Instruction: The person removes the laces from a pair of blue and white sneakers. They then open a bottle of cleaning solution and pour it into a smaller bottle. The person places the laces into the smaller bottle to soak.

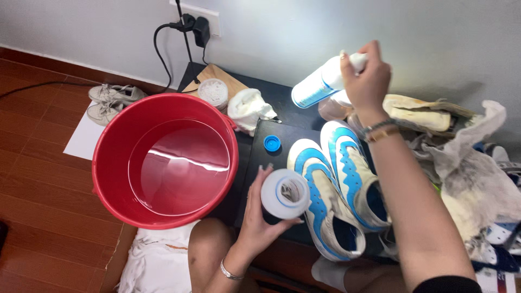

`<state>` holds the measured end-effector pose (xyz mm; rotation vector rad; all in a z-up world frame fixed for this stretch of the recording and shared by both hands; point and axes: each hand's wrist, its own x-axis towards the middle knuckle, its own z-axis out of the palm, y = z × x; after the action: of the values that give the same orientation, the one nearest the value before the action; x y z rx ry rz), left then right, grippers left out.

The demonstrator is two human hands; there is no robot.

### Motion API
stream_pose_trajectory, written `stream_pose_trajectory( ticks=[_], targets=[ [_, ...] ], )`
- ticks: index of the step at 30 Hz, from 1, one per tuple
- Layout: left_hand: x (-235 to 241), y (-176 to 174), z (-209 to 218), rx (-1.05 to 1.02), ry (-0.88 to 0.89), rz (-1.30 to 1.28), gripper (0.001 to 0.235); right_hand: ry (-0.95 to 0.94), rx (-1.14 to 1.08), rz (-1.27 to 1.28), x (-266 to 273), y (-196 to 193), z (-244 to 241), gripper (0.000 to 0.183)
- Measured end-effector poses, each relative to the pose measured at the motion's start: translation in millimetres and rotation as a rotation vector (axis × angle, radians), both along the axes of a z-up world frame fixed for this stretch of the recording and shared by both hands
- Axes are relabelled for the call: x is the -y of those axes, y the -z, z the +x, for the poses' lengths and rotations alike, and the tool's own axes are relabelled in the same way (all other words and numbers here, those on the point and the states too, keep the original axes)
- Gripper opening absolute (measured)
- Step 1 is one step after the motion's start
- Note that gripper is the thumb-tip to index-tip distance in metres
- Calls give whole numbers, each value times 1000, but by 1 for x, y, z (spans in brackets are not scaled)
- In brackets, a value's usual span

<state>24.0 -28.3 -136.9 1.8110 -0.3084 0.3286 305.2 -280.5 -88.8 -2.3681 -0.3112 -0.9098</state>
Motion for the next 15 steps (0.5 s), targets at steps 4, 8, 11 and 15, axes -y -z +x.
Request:
stream_pose_trajectory(
  ticks=[4, 8, 11, 15],
  targets=[
    [10, -13, -21, 238, -159, 82, 124, -69, 115, 119, 22, -68, -79, 32],
    [34, -32, -47, 602, -240, 149, 113, -36, 94, 95, 28, -132, -188, 35],
    [61, -63, -69, 619, -133, 149, 104, 3, -63, -5, 10, -167, -262, 31],
    [78, -85, -87, 375, -25, 82, 109, -161, -360, -68, -14, -183, -318, 27]
  ],
)
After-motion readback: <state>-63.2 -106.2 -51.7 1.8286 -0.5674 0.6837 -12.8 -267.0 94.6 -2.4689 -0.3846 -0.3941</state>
